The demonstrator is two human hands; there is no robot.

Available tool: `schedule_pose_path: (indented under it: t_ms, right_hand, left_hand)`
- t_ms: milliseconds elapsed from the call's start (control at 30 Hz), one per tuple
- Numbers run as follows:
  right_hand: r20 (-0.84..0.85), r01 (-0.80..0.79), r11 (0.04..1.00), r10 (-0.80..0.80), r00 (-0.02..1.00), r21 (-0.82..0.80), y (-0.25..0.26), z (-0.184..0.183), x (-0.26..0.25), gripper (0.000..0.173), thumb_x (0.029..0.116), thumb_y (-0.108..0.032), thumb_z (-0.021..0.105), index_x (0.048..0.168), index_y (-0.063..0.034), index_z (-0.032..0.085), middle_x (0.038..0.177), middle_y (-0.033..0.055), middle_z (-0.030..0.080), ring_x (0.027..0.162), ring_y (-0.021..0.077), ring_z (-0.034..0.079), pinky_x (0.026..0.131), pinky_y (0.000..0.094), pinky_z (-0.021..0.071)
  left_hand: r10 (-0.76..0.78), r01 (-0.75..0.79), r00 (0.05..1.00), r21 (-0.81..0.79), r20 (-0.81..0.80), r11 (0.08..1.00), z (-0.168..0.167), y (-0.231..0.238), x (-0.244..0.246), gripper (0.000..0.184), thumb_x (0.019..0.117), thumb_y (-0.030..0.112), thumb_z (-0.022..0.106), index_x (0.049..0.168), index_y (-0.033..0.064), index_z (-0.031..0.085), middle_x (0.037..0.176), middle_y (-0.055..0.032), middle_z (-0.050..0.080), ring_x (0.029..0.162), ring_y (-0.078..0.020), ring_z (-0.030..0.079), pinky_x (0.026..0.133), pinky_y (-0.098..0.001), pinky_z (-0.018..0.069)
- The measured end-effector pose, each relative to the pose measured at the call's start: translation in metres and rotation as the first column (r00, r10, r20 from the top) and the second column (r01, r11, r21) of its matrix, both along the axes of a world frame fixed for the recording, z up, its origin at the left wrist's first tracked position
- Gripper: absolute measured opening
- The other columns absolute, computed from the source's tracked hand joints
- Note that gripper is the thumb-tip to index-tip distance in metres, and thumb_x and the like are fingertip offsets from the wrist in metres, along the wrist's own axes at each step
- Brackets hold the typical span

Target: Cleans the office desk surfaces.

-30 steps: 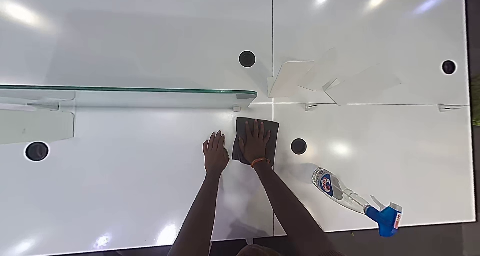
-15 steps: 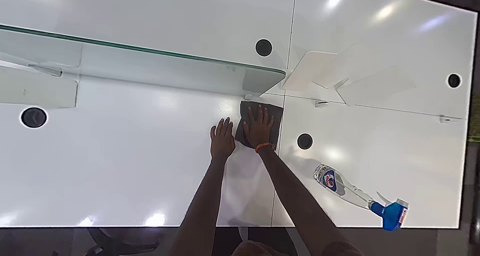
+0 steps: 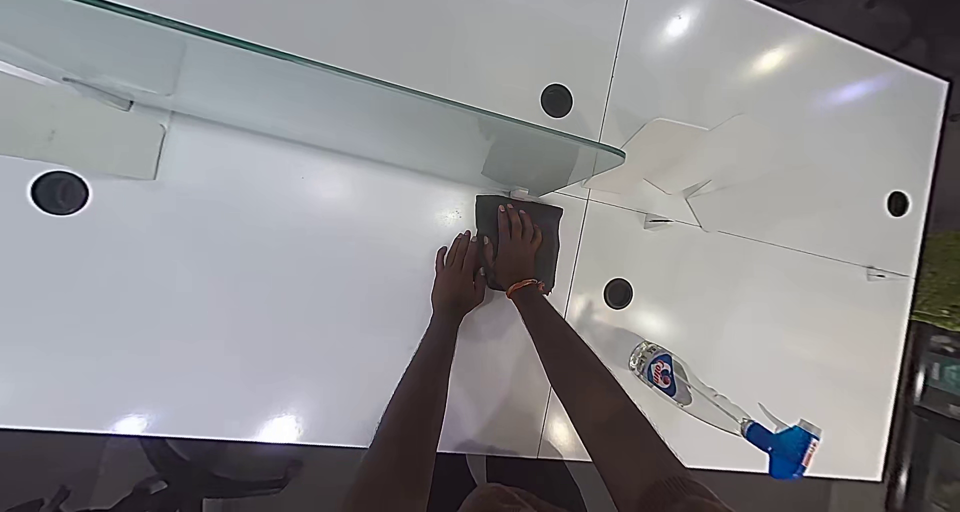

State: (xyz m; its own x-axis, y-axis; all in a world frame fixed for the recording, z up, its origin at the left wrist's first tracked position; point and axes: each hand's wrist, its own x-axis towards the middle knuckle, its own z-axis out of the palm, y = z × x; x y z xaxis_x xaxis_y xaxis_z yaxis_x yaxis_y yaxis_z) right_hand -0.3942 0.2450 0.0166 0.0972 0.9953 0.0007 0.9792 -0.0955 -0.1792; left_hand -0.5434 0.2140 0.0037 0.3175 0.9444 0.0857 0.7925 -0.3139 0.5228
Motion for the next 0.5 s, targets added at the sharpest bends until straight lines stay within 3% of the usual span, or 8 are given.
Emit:
schedule_pose_path:
  t_ms: [67,100,267,500]
  right_hand:
    - [-0.034,-0.018,0.999,0.019,0.999,0.034,-0.002,-0.001,0.0,0.059,0.1002,-0.046,0.047,0.15,-0.0158,0.05,0.157,0.0062,0.047,0.148,0.0308,0.038,0.117,0.0615,0.0269]
    - [-0.031,-0.027,1.0,0.027,0.999,-0.01,0.0,-0.001,0.0,0.058,0.1011,-0.047,0.046,0.149,-0.0155,0.051,0.158,0.0056,0.047,0.149,0.0294,0.037,0.12,0.0608,0.0248]
    - [0.057,-0.034,0.98,0.046,0.997,-0.198,0.017,0.001,-0.009,0.075,0.1026,-0.058,0.037,0.162,-0.0125,0.03,0.171,0.0087,0.021,0.157,0.0324,0.018,0.123,0.0628,0.0155]
    - [0.048,0.043,0.984,-0.035,0.998,-0.173,0.029,0.002,-0.023,0.076,0.103,-0.056,0.038,0.164,-0.0119,0.024,0.172,0.0052,0.018,0.156,0.0329,0.022,0.119,0.0627,0.0216]
  left_hand:
    - [0.0,0.0,1.0,-0.005,-0.009,1.0,0.001,-0.001,0.0,0.058,0.1005,0.034,0.033,0.153,0.0115,0.046,0.161,-0.0099,0.043,0.151,-0.0243,0.037,0.12,-0.0555,0.0266]
    - [-0.001,0.001,1.0,-0.01,-0.02,1.0,0.001,0.0,0.0,0.058,0.1016,0.035,0.031,0.153,0.0132,0.047,0.161,-0.0094,0.042,0.151,-0.0241,0.036,0.12,-0.055,0.0263]
    - [0.002,-0.002,1.0,0.012,-0.014,1.0,-0.003,0.0,-0.001,0.062,0.1021,0.042,0.03,0.15,0.008,0.05,0.159,-0.0092,0.045,0.151,-0.0244,0.037,0.12,-0.0555,0.0269]
    - [0.02,-0.02,1.0,0.036,0.003,0.999,-0.004,-0.001,-0.001,0.068,0.1017,0.047,0.031,0.152,0.0032,0.045,0.16,-0.0131,0.043,0.15,-0.0246,0.038,0.121,-0.0526,0.0271]
